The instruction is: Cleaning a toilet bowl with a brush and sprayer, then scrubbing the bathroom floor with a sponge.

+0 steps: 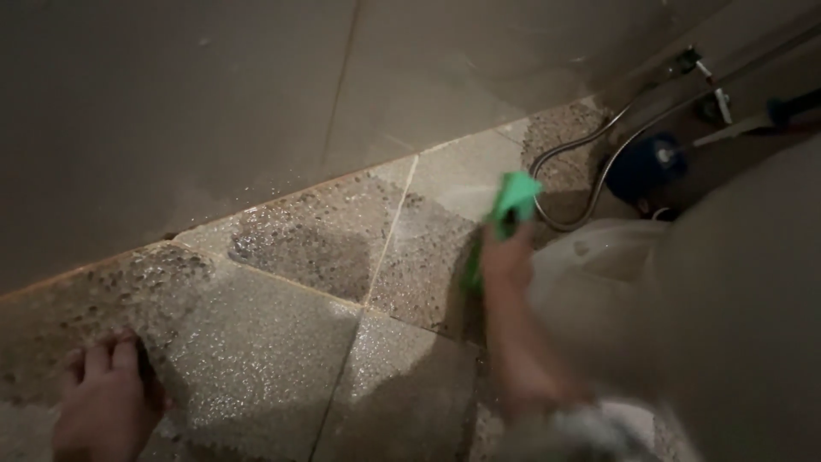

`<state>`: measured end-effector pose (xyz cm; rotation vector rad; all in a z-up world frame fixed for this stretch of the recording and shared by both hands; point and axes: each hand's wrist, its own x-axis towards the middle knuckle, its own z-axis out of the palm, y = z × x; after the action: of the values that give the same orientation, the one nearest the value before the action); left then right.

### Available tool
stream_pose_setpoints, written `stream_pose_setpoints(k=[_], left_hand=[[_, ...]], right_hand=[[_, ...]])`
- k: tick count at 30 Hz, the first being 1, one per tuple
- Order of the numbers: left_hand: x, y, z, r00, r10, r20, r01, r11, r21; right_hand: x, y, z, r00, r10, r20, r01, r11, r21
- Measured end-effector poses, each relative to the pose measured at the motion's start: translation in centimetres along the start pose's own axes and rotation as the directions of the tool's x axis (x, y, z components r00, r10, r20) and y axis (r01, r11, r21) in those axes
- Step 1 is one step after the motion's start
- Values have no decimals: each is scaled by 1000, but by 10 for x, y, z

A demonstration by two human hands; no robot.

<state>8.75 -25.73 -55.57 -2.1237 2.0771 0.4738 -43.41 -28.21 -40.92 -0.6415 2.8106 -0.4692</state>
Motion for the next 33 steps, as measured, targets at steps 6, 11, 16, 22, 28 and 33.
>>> stream_pose_setpoints(k=[6,11,16,22,28,33], left_hand=[[-2,-13,8,996,89,-20,-89,996,21],[5,-18,22,953,203,-225,-211,977,-9],[2,-9,4,980,173,-98,-170,984,45],[-6,12,-29,991,118,-60,-124,987,-105],[-4,7,-16,959,196,-205,-185,980,69],[9,5,-4,960,190,-207,-166,978,126]], right_hand=[[-100,5,14,997,51,65,-59,990,129],[-181,58,7,944,121,307,-84,988,-130],[-96,18,-5,986,160,38,-161,987,19],[-152,33,4,931,201,303,-221,975,31],[-200,158,-15,979,-79,190,104,987,-124],[-176,194,-60,843,-529,100,452,594,-666]])
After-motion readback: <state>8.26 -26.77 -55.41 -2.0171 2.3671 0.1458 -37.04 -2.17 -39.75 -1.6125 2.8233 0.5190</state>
